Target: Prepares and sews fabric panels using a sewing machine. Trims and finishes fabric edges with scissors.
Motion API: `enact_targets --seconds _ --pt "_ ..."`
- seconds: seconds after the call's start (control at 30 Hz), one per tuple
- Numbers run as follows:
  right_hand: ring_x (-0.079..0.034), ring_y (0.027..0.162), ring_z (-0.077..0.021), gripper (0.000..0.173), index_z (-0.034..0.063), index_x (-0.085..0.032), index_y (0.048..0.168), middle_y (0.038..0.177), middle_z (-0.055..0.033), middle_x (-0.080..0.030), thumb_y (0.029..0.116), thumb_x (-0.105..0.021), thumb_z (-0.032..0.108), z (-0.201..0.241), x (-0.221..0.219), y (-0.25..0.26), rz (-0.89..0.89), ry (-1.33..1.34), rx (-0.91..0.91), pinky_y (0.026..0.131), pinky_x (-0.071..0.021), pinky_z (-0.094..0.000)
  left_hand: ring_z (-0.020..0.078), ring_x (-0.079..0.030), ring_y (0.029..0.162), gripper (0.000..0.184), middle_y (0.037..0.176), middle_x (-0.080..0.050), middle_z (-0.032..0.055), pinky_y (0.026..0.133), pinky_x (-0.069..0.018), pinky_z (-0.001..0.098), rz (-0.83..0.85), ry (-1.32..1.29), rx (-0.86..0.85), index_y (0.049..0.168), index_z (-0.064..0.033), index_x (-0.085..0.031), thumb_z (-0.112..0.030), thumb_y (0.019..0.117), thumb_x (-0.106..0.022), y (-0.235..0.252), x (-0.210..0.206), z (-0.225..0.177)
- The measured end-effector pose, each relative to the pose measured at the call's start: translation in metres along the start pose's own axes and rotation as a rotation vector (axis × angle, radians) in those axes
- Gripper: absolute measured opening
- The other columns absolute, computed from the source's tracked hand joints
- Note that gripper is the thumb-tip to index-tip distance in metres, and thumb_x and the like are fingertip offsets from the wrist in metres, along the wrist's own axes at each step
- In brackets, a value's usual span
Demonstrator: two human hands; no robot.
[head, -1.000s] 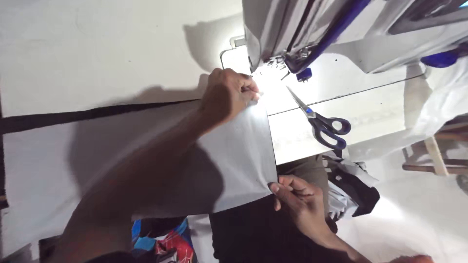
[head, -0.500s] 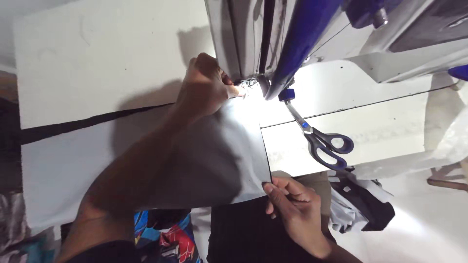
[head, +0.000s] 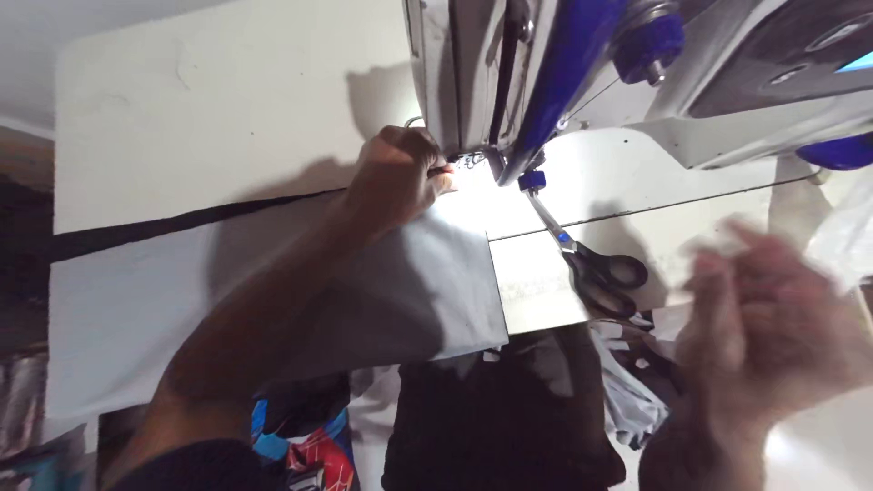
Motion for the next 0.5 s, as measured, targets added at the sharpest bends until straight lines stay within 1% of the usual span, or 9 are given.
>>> enact_targets --seconds 0.03,0.07,0.1,0.13,0.2,0.27,0.33,0.4,0.5 --pt "-0.067 0.118 -0.0286 0.047 -0.0063 -0.054 0.143 0.137 -0.0249 -0.063 0.1059 -0.057 0.023 -0.017 0.008 0.018 0.007 -0.189 -0.018 0.098 -0.0556 -0.0425 0.0340 -0.069 0.098 0.030 0.098 -0.073 0.0156 0.085 -0.0526 0.0553 0.042 0.002 -0.003 0.093 -0.0057 -0.077 -0.035 0.0896 -0.075 0.000 0.001 0.000" --pt "-0.049 0.142 -0.0342 0.056 -0.0026 -0.044 0.153 0.155 -0.0245 -0.047 0.1076 -0.052 0.029 -0.032 0.011 0.033 0.049 -0.319 -0.059 0.116 -0.0418 -0.0484 0.0335 -0.069 0.101 0.033 0.101 -0.073 0.0147 0.086 -0.0526 0.0556 0.078 0.003 -0.004 0.097 -0.0072 -0.079 -0.039 0.0869 -0.077 0.000 0.002 0.000" --pt "-0.035 0.151 -0.0386 0.059 0.0001 -0.039 0.157 0.162 -0.0238 -0.037 0.1085 -0.047 0.033 -0.046 0.010 0.045 0.080 -0.407 -0.085 0.122 -0.0316 -0.0537 0.0345 -0.068 0.103 0.036 0.103 -0.073 0.0151 0.088 -0.0522 0.0567 0.092 0.011 -0.013 0.100 -0.0077 -0.079 -0.040 0.0850 -0.079 0.000 0.003 -0.001" --pt "-0.031 0.152 -0.0407 0.059 0.0023 -0.038 0.158 0.163 -0.0227 -0.035 0.1089 -0.045 0.034 -0.055 0.008 0.051 0.087 -0.470 -0.098 0.122 -0.0294 -0.0572 0.0350 -0.068 0.103 0.037 0.103 -0.073 0.0154 0.087 -0.0528 0.0573 0.078 0.021 -0.031 0.100 -0.0079 -0.078 -0.042 0.0837 -0.080 -0.001 0.002 0.000" --pt "-0.031 0.152 -0.0416 0.055 0.0047 -0.041 0.156 0.162 -0.0204 -0.038 0.1091 -0.044 0.033 -0.063 0.004 0.053 0.093 -0.537 -0.113 0.119 -0.0302 -0.0616 0.0343 -0.069 0.099 0.037 0.099 -0.073 0.0156 0.085 -0.0531 0.0566 0.044 0.005 -0.026 0.096 -0.0067 -0.077 -0.041 0.0826 -0.080 -0.001 0.002 0.000" --pt "-0.038 0.149 -0.0433 0.051 0.0042 -0.050 0.151 0.156 -0.0204 -0.047 0.1095 -0.044 0.033 -0.064 0.002 0.053 0.121 -0.556 -0.120 0.115 -0.0346 -0.0631 0.0326 -0.069 0.096 0.036 0.095 -0.072 0.0151 0.083 -0.0525 0.0546 0.061 -0.003 0.034 0.093 -0.0050 -0.077 -0.040 0.0835 -0.080 0.000 0.006 -0.005" --pt "-0.045 0.142 -0.0486 0.050 0.0035 -0.058 0.144 0.149 -0.0213 -0.055 0.1096 -0.044 0.036 -0.068 0.000 0.055 0.231 -0.538 -0.153 0.107 -0.0383 -0.0706 0.0329 -0.069 0.092 0.036 0.091 -0.072 0.0162 0.080 -0.0520 0.0539 0.066 0.004 0.040 0.091 -0.0030 -0.075 -0.038 0.0837 -0.080 0.002 0.008 -0.008" --pt "-0.051 0.135 -0.0523 0.050 0.0044 -0.061 0.142 0.146 -0.0219 -0.058 0.1089 -0.045 0.039 -0.072 -0.001 0.061 0.339 -0.509 -0.202 0.099 -0.0402 -0.0763 0.0332 -0.069 0.092 0.036 0.091 -0.072 0.0163 0.080 -0.0525 0.0545 0.076 0.015 0.024 0.092 -0.0038 -0.076 -0.039 0.0832 -0.080 0.003 0.006 -0.006" --pt "-0.051 0.132 -0.0568 0.050 0.0059 -0.061 0.142 0.147 -0.0219 -0.057 0.1084 -0.047 0.040 -0.071 0.002 0.068 0.408 -0.525 -0.237 0.093 -0.0396 -0.0802 0.0313 -0.068 0.098 0.039 0.095 -0.073 0.0129 0.084 -0.0526 0.0548 0.125 0.036 0.021 0.097 -0.0107 -0.079 -0.047 0.0831 -0.080 0.001 -0.001 -0.003"
Point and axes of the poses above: each hand's wrist, its own y-axis towards the middle knuckle, its own x-axis out of the back of the hand, z = x × y, the point moved 3 cm from there along y, towards the middle knuckle
